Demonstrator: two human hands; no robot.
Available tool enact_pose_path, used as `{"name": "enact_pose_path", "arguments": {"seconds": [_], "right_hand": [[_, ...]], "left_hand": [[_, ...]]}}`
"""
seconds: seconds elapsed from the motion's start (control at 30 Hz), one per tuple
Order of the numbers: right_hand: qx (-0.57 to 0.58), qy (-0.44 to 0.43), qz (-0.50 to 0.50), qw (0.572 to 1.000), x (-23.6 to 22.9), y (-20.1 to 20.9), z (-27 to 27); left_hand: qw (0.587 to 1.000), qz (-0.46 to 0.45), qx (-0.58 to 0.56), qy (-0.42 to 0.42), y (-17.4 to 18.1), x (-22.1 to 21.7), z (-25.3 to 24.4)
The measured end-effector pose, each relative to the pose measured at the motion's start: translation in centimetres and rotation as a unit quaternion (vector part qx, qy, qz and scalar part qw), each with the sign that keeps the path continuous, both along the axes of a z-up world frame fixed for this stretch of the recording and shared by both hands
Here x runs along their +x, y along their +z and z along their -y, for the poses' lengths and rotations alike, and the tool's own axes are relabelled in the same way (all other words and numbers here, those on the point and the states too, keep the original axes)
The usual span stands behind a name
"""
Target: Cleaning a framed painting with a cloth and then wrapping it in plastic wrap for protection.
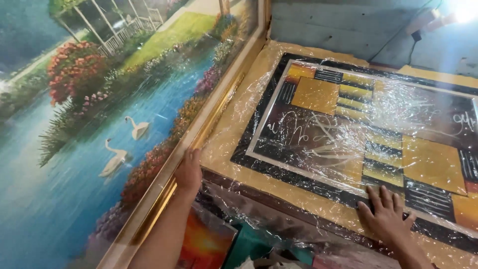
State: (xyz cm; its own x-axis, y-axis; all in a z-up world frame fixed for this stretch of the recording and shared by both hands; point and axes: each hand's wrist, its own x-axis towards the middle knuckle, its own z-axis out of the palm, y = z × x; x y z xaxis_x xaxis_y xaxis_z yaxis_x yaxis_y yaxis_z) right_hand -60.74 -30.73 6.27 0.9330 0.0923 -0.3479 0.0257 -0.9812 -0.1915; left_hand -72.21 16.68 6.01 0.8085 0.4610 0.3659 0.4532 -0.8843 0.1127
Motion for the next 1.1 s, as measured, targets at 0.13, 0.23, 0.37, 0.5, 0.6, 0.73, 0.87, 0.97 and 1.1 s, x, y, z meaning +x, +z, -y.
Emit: {"name": "enact_pose_path", "arguments": {"seconds": [0.13,0.23,0.37,0.5,0.6,0.73,0.87,0.97,1.1], "right_hand": [[-0.011,0.001,-0.008,1.0,0.0,0.0,-0.1],[-0.02,-0.002,-0.012,1.0,-0.2,0.2,-0.3],[-0.043,-0.01,0.011,0.999,0.3,-0.9,-0.2],[-0.048,-0.005,0.084,0.995,-1.5,-0.8,-0.1],[-0.039,-0.047,0.009,0.998,-1.9,1.8,-1.5],[0.018,-0.105,0.116,0.988,0.8,4.6,-2.7],[0.14,-0.088,0.204,0.965,3.5,8.5,-4.7],[0.105,-0.042,0.213,0.97,3.8,9.5,-6.0],[0.057,0.019,0.123,0.991,3.5,6.9,-8.1]], "left_hand": [[0.995,-0.096,-0.03,0.008,1.2,-0.9,1.4],[0.983,-0.177,-0.014,0.055,0.9,-1.3,2.0],[0.943,-0.264,-0.159,0.129,4.2,-1.2,2.5],[0.918,-0.271,-0.244,0.156,4.4,-1.1,0.8],[0.906,-0.348,-0.197,0.14,5.3,1.2,1.5],[0.962,-0.205,-0.177,-0.041,12.2,5.1,7.1],[0.947,-0.123,-0.229,-0.187,15.3,8.9,12.9],[0.922,-0.228,-0.177,-0.258,12.4,11.4,16.1],[0.849,-0.378,-0.225,-0.294,11.8,10.6,21.6]]}}
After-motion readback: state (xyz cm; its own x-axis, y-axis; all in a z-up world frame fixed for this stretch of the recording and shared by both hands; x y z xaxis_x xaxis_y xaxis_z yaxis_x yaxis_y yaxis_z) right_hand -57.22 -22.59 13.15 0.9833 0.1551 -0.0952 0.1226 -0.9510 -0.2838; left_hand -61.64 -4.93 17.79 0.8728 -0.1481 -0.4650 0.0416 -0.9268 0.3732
